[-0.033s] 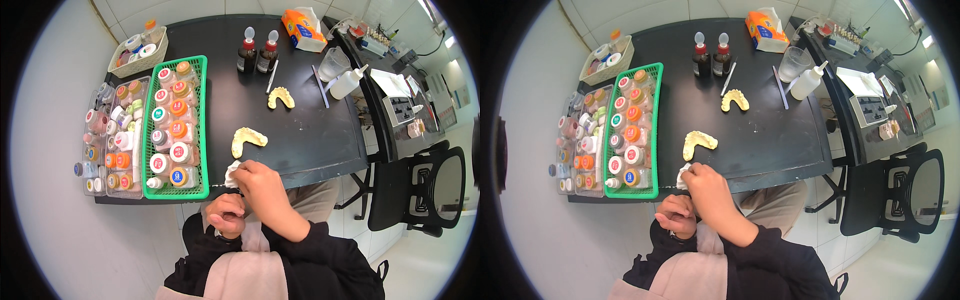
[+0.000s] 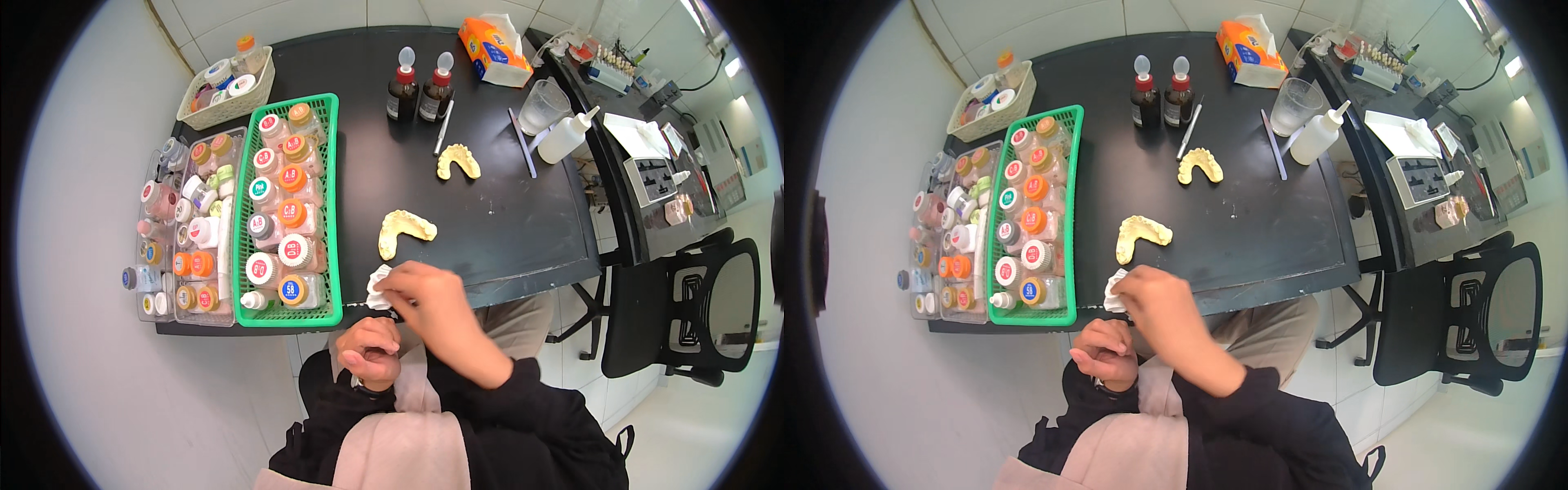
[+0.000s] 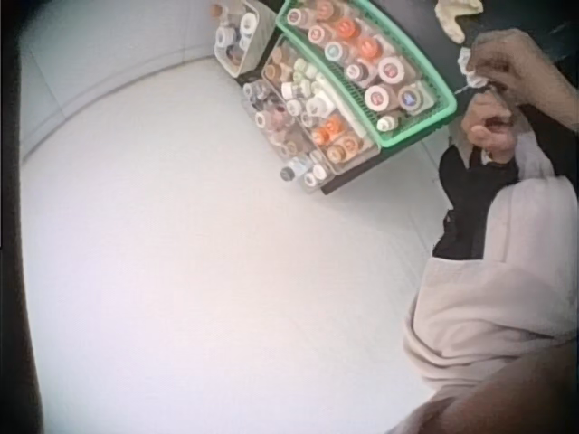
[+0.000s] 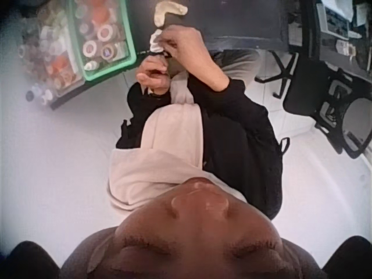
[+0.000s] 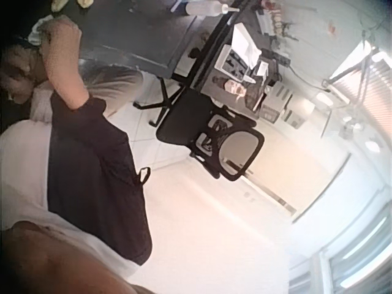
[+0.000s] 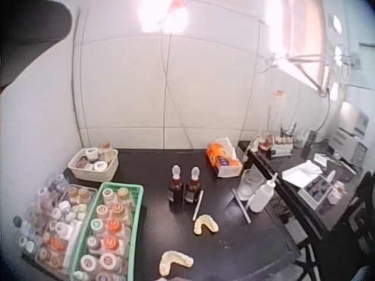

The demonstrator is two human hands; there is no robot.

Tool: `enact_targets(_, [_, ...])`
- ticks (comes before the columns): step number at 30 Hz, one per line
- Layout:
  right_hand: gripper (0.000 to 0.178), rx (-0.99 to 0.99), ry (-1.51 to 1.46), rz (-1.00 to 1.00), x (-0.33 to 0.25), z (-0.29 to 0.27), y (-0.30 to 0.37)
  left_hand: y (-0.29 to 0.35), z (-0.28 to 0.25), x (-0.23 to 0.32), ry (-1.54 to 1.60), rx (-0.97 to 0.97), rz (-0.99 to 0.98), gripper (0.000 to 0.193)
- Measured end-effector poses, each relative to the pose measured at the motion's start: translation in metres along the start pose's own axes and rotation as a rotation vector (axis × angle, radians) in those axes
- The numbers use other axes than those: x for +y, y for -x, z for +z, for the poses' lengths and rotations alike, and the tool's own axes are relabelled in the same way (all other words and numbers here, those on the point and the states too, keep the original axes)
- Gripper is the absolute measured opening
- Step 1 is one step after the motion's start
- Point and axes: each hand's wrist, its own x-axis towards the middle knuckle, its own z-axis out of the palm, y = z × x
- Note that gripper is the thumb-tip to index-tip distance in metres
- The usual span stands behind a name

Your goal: The person paints a dental prosthetic with a small brush, applying material to the base and teeth of the model. The person then uses a white cloth to wipe the edges of a dark workspace.

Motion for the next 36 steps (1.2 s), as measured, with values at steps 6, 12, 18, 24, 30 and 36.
enact_targets(6, [0.014, 0.257, -0.378, 0.265, 0.036, -0.047, 0.007, -0.015, 0.005, 0.015, -0.245, -0.116, -0.111, 0.058])
enact_targets(12, [0.02, 0.197, 0.22, -0.01, 0.017, -0.027, -0.002, -0.009, -0.006, 0.026, -0.114, -0.097, -0.077, 0.058])
enact_targets(18, [0.02, 0.033, 0.092, -0.067, 0.004, -0.01, 0.005, 0.003, -0.008, 0.027, -0.112, -0.145, -0.002, 0.06])
enact_targets(24, [0.016, 0.052, -0.49, 0.234, 0.055, -0.086, 0.012, -0.008, -0.011, 0.036, -0.241, -0.281, 0.017, 0.055])
enact_targets(30, [0.019, 0.524, -0.104, 0.357, 0.137, -0.146, 0.0, -0.026, 0.003, 0.027, -0.39, -0.537, 0.052, 0.019])
enact_targets(36, [0.017, 0.417, 0.197, 0.19, 0.104, -0.109, -0.039, -0.029, 0.01, 0.016, -0.52, -0.571, -0.056, 0.02])
